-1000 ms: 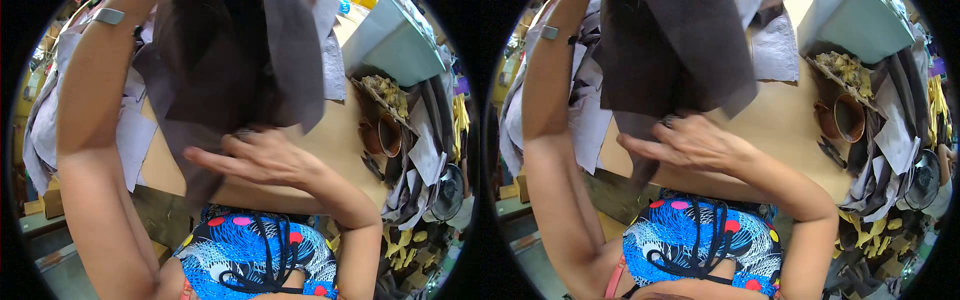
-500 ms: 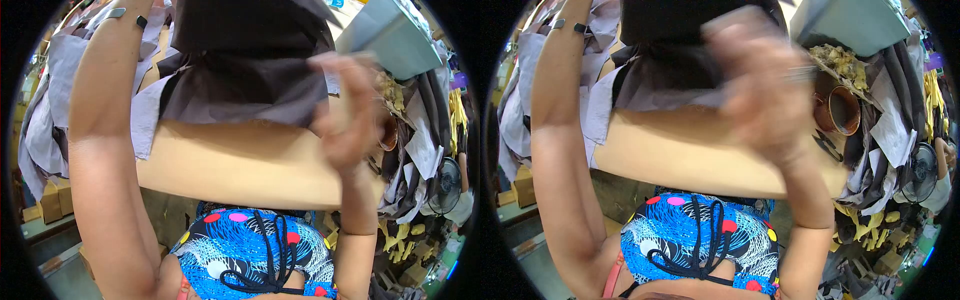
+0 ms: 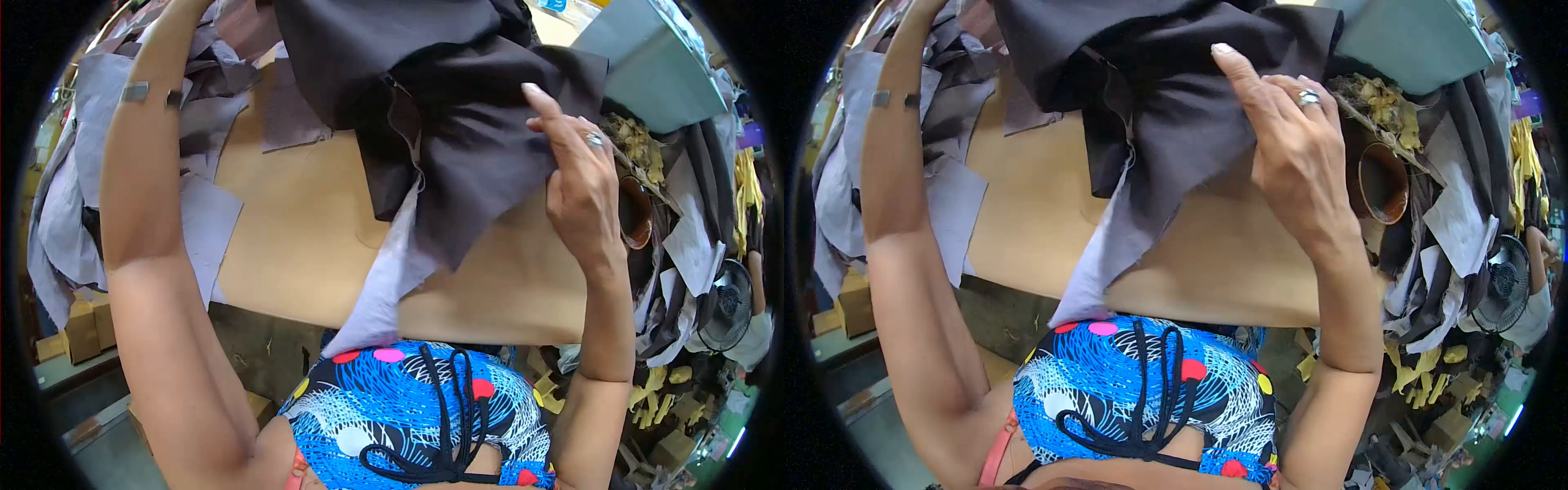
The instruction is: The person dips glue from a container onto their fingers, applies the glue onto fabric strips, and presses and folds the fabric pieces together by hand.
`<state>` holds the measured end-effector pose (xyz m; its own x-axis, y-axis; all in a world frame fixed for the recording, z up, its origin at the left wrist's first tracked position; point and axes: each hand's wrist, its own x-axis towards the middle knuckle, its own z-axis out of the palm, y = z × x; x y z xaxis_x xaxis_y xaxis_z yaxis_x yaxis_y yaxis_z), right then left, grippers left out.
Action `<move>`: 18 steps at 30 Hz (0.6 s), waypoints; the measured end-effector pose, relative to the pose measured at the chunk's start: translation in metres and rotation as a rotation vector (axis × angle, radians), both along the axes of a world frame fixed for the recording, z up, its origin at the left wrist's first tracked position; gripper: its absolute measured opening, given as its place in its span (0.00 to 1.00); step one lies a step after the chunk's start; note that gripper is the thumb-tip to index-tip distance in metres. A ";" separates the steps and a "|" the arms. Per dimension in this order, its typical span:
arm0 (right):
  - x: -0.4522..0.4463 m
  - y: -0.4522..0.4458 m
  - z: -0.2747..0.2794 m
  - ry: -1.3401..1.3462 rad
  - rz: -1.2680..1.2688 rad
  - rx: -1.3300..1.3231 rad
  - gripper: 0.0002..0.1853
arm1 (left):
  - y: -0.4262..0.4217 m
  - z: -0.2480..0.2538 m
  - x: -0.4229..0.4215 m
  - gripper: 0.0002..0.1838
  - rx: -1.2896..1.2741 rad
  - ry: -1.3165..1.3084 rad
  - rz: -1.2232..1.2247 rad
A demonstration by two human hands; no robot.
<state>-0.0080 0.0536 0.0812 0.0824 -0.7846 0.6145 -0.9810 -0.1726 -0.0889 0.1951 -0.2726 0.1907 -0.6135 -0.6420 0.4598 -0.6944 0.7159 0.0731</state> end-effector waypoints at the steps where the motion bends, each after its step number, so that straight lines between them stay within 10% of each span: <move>1: 0.006 0.004 0.002 -0.048 0.054 -0.055 0.36 | -0.003 -0.009 0.004 0.21 -0.042 0.024 -0.005; 9: 0.109 0.006 -0.026 -0.063 0.374 0.122 0.34 | 0.021 -0.029 0.017 0.23 -0.094 -0.023 -0.090; 15: 0.166 -0.006 -0.054 -0.102 0.538 0.430 0.35 | 0.034 -0.024 0.011 0.17 0.313 0.065 0.307; 18: 0.153 0.003 -0.040 -0.225 0.605 0.668 0.34 | 0.039 -0.029 0.032 0.16 -0.156 -0.077 0.306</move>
<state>0.1453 0.0564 0.0409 0.5271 -0.8437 0.1022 -0.6879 -0.4942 -0.5315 0.2272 -0.2340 0.1615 -0.4404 -0.7270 0.5267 -0.8777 0.4722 -0.0821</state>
